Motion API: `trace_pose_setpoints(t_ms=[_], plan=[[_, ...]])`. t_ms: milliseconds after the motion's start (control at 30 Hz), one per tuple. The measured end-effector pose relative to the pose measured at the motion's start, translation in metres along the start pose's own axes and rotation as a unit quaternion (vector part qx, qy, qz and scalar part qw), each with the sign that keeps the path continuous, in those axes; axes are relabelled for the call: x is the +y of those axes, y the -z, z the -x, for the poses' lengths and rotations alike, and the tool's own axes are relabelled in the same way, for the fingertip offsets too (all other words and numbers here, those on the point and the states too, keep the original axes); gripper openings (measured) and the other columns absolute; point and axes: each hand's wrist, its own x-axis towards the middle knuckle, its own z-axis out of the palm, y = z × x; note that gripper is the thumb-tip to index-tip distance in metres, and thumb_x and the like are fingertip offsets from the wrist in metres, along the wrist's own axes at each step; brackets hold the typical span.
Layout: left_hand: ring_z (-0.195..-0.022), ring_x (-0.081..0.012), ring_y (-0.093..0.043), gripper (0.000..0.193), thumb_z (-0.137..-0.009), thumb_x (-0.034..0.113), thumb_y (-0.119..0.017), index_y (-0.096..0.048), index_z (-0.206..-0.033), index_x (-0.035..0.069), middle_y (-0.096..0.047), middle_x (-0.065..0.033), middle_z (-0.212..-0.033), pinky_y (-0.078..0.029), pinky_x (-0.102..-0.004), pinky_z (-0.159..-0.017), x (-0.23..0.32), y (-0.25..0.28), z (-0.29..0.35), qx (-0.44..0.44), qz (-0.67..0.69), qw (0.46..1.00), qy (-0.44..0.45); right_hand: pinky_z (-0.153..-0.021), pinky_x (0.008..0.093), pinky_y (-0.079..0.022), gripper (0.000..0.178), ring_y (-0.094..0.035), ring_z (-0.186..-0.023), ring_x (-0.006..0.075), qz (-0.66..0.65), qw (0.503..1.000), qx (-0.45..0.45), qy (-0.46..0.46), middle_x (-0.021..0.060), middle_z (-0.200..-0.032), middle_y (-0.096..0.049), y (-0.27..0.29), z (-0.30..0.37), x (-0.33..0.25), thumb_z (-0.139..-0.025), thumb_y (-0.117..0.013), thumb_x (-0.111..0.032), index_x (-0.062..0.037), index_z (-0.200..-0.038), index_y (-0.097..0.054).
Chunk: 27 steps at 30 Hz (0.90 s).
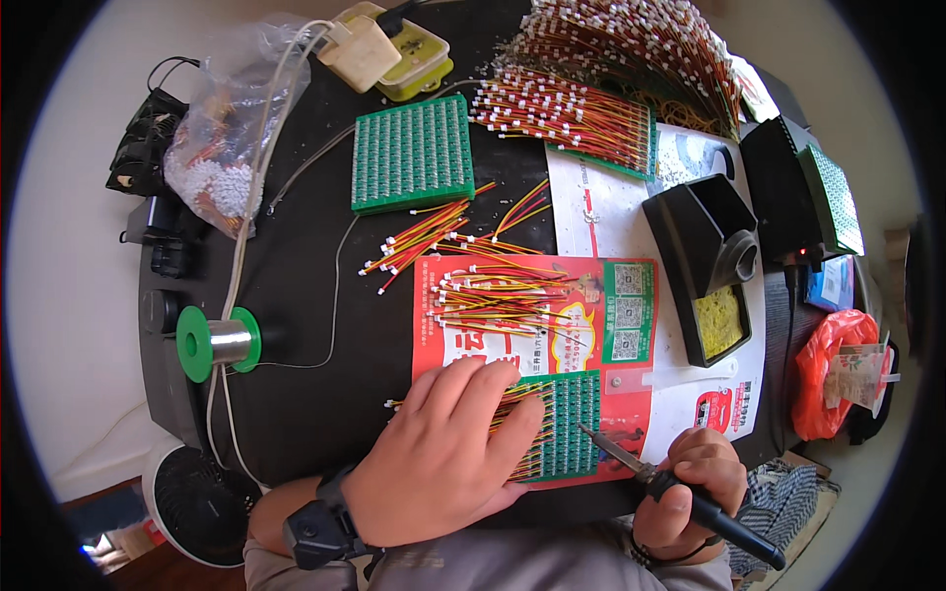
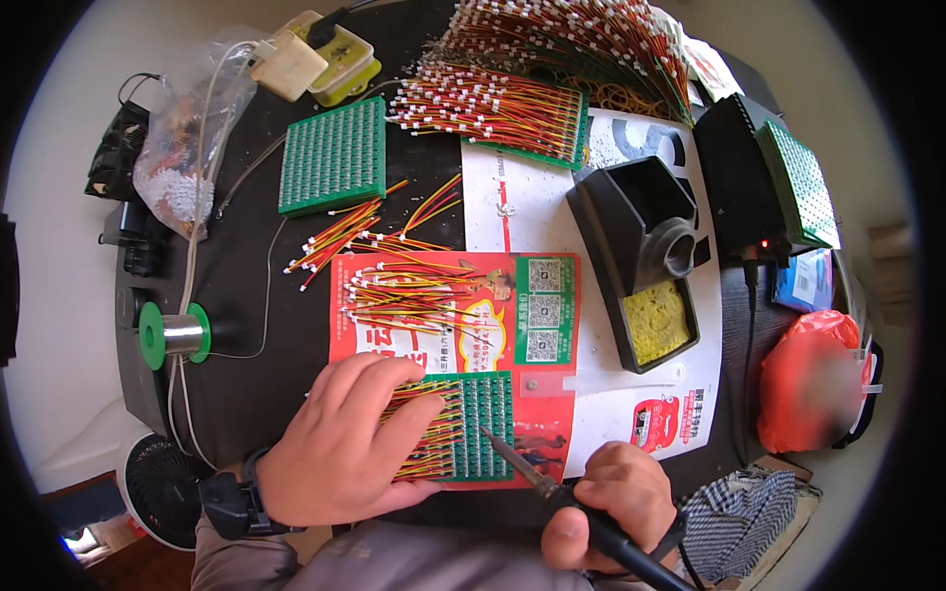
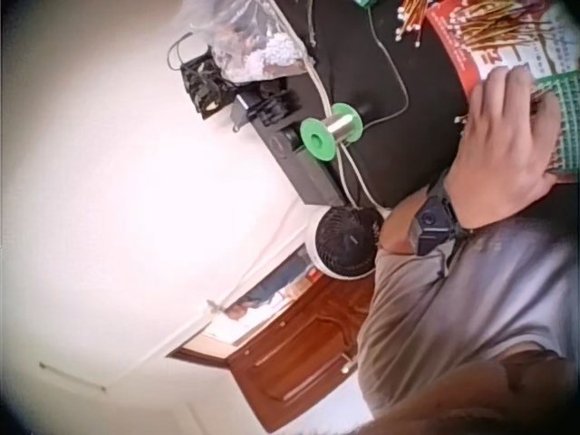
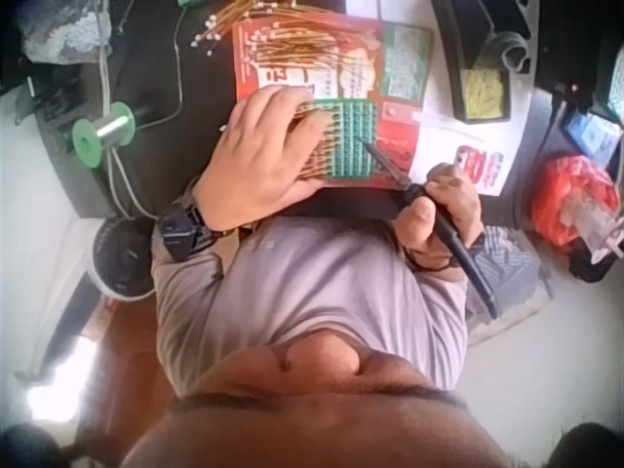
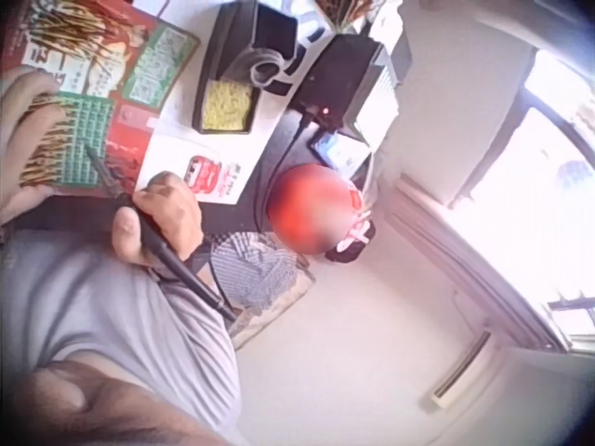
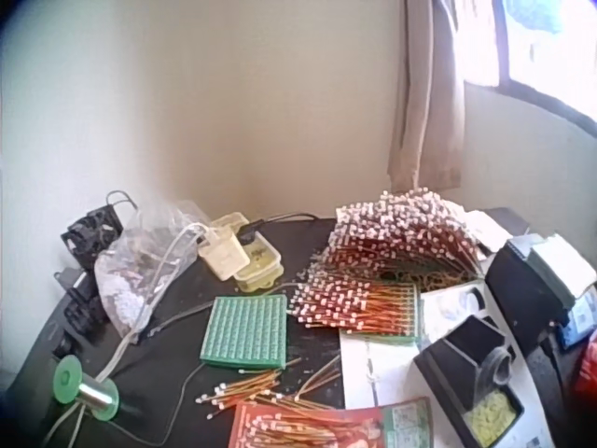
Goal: Soldering wires onto a printed circuit board.
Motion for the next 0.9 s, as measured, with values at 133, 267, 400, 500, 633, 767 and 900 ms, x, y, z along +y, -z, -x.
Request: trace_pose_setpoints(t_ms=[133, 267, 400, 500, 633, 767, 900], plan=[[-0.111, -0.0379, -0.054, 0.068, -0.064, 0.034, -0.089, -0.061, -0.117, 0.002, -0.054, -0.0178, -0.119, -0.045, -0.0472, -0.094, -0.005, 0.009, -0.003, 0.021, 0.038, 0.999, 0.002, -0.050, 0.0359, -0.045, 0.026, -0.051, -0.051, 0.0211, 0.008, 1.000, 0.005, -0.007, 0.0073, -0.063, -0.052, -0.001, 0.001, -0.002, -0.083, -0.072, -0.015, -0.0017, -0.095, -0.053], [-0.094, -0.0340, -0.060, 0.043, -0.067, 0.019, -0.088, -0.067, -0.101, 0.003, -0.063, -0.0132, -0.102, -0.049, -0.0437, -0.082, -0.029, 0.017, -0.001, 0.176, 0.026, 0.982, 0.056, -0.052, 0.0352, -0.045, 0.026, -0.050, -0.052, 0.0210, 0.006, 1.000, 0.013, -0.015, 0.0078, -0.063, -0.052, -0.001, 0.002, -0.002, -0.084, -0.072, -0.016, -0.0023, -0.095, -0.053], [-0.077, -0.0314, -0.063, 0.014, -0.073, -0.002, -0.077, -0.069, -0.084, 0.001, -0.065, -0.0108, -0.081, -0.049, -0.0410, -0.069, -0.052, 0.005, -0.008, 0.253, -0.024, 0.965, 0.072, -0.052, 0.0347, -0.045, 0.025, -0.050, -0.052, 0.0210, 0.009, 1.000, 0.020, -0.015, 0.0081, -0.063, -0.052, -0.001, 0.002, -0.004, -0.085, -0.071, -0.016, -0.0023, -0.096, -0.052], [-0.077, -0.0308, -0.063, 0.011, -0.074, -0.003, -0.075, -0.070, -0.084, 0.000, -0.065, -0.0107, -0.082, -0.050, -0.0398, -0.068, -0.052, -0.001, -0.009, 0.249, -0.023, 0.964, 0.087, -0.052, 0.0347, -0.045, 0.025, -0.050, -0.052, 0.0208, 0.006, 1.000, 0.028, -0.011, 0.0080, -0.062, -0.052, -0.002, 0.002, -0.002, -0.085, -0.070, -0.016, -0.0021, -0.095, -0.053], [-0.077, -0.0305, -0.062, 0.011, -0.074, -0.003, -0.074, -0.071, -0.085, 0.001, -0.065, -0.0102, -0.082, -0.051, -0.0398, -0.069, -0.054, -0.001, -0.010, 0.227, -0.035, 0.969, 0.091, -0.052, 0.0346, -0.045, 0.024, -0.050, -0.052, 0.0206, 0.010, 0.999, 0.035, -0.009, 0.0079, -0.062, -0.052, -0.006, 0.001, -0.002, -0.086, -0.070, -0.016, -0.0019, -0.095, -0.053], [-0.077, -0.0302, -0.061, 0.012, -0.072, -0.004, -0.073, -0.068, -0.083, 0.001, -0.064, -0.0098, -0.082, -0.051, -0.0401, -0.069, -0.054, -0.003, -0.012, 0.223, -0.058, 0.971, 0.071, -0.052, 0.0340, -0.044, 0.024, -0.051, -0.052, 0.0206, 0.017, 0.999, 0.035, -0.005, 0.0078, -0.062, -0.052, -0.005, 0.001, -0.003, -0.086, -0.070, -0.016, -0.0015, -0.095, -0.053], [-0.076, -0.0300, -0.061, 0.014, -0.069, -0.004, -0.071, -0.063, -0.079, 0.001, -0.063, -0.0097, -0.082, -0.051, -0.0402, -0.066, -0.055, -0.002, -0.014, 0.214, -0.089, 0.972, 0.030, -0.052, 0.0334, -0.044, 0.023, -0.051, -0.052, 0.0204, 0.009, 0.999, 0.041, -0.001, 0.0075, -0.063, -0.053, -0.004, 0.002, -0.002, -0.086, -0.070, -0.015, -0.0014, -0.096, -0.054]])
